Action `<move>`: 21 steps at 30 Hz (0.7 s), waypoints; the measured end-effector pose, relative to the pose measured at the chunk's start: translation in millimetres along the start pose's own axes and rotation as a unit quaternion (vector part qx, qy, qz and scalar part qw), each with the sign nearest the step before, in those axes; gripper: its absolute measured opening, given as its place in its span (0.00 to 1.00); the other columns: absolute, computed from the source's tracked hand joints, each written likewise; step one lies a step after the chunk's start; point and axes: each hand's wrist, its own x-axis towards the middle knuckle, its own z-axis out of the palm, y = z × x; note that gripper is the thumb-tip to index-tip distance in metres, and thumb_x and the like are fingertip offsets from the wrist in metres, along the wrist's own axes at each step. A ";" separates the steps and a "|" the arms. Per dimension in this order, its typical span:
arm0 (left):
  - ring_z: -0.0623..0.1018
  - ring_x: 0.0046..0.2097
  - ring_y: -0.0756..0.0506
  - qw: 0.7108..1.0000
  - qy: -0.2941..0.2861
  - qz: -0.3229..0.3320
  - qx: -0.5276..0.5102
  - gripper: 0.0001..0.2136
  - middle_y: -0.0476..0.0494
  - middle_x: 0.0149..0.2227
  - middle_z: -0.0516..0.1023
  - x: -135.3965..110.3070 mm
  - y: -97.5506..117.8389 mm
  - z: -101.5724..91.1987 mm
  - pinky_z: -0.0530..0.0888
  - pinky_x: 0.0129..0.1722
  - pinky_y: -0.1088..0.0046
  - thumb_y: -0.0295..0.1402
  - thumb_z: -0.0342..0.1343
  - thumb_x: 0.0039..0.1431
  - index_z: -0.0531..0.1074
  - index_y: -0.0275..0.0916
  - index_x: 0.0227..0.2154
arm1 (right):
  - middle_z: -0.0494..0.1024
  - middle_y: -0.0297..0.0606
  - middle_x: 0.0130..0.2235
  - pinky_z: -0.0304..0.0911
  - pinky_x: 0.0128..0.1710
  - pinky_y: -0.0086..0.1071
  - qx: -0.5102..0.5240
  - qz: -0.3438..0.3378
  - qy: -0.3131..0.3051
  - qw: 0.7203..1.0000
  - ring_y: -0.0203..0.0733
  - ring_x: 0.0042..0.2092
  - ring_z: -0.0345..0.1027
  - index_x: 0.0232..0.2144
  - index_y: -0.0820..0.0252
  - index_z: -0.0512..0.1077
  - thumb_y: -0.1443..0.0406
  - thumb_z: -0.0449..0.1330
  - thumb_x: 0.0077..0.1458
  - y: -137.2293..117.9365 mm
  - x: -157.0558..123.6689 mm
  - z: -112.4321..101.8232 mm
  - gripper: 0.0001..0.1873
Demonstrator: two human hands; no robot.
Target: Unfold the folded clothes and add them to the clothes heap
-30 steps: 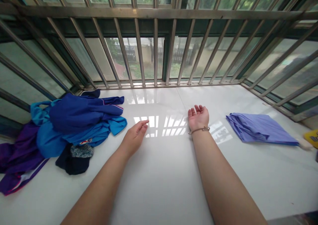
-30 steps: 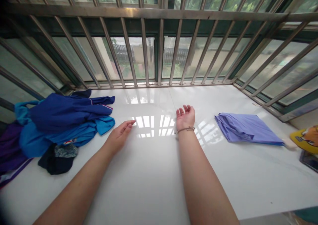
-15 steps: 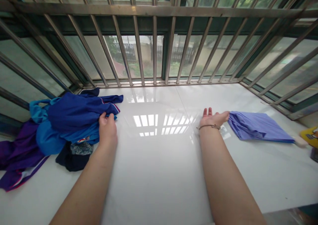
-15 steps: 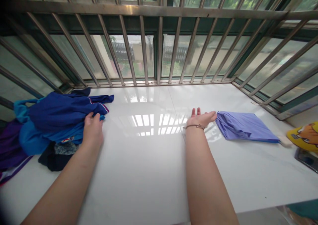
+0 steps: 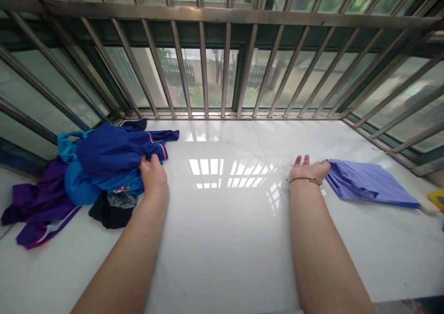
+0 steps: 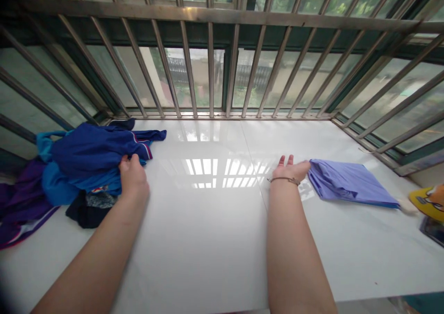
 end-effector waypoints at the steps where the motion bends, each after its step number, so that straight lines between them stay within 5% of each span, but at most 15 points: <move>1: 0.74 0.67 0.42 1.000 0.022 0.012 0.004 0.19 0.36 0.64 0.75 1.7 -0.7 -2.1 0.67 0.71 0.61 0.38 0.55 0.69 0.66 0.41 0.60 | 0.51 0.37 0.76 0.79 0.49 0.37 -0.008 -0.002 -0.004 1.000 0.40 0.69 0.66 0.71 0.37 0.58 0.52 0.44 0.67 1.4 0.5 1.1 0.32; 6: 0.79 0.58 0.43 0.998 0.048 -0.032 0.010 0.15 0.42 0.54 0.81 -2.0 11.3 -7.6 0.73 0.64 0.63 0.39 0.58 0.67 0.72 0.41 0.53 | 0.49 0.41 0.77 0.80 0.48 0.37 0.019 0.000 -0.013 1.000 0.41 0.68 0.69 0.71 0.39 0.54 0.55 0.49 0.63 5.2 -0.4 6.7 0.35; 9: 0.81 0.46 0.45 0.998 0.018 -0.055 0.022 0.11 0.45 0.44 0.82 -12.6 28.6 -6.8 0.77 0.45 0.70 0.40 0.58 0.64 0.75 0.41 0.45 | 0.47 0.38 0.77 0.80 0.46 0.39 0.052 -0.028 -0.003 0.998 0.40 0.62 0.74 0.72 0.31 0.48 0.55 0.50 0.62 3.3 2.7 4.1 0.37; 12: 0.73 0.29 0.50 0.995 -0.025 -0.093 -0.026 0.10 0.49 0.31 0.77 -24.7 46.0 -3.9 0.65 0.25 0.76 0.41 0.57 0.62 0.75 0.40 0.37 | 0.46 0.36 0.77 0.80 0.44 0.41 0.025 -0.053 0.006 0.998 0.42 0.62 0.73 0.70 0.27 0.50 0.52 0.48 0.63 0.0 11.1 -3.1 0.34; 15: 0.64 0.22 0.52 0.990 -0.084 -0.096 -0.068 0.11 0.54 0.21 0.69 -34.5 56.7 0.1 0.57 0.20 0.78 0.43 0.59 0.62 0.73 0.40 0.32 | 0.50 0.37 0.74 0.79 0.42 0.40 -0.009 -0.060 0.006 0.998 0.44 0.63 0.72 0.67 0.32 0.57 0.48 0.45 0.64 -2.0 20.0 -8.9 0.30; 21: 0.64 0.20 0.53 0.977 -0.143 -0.148 -0.065 0.13 0.53 0.21 0.70 -44.3 61.2 5.8 0.57 0.18 0.79 0.44 0.61 0.60 0.74 0.39 0.31 | 0.60 0.39 0.68 0.77 0.40 0.36 -0.030 -0.055 0.033 0.997 0.42 0.62 0.73 0.57 0.40 0.66 0.50 0.47 0.64 4.2 22.0 -6.0 0.22</move>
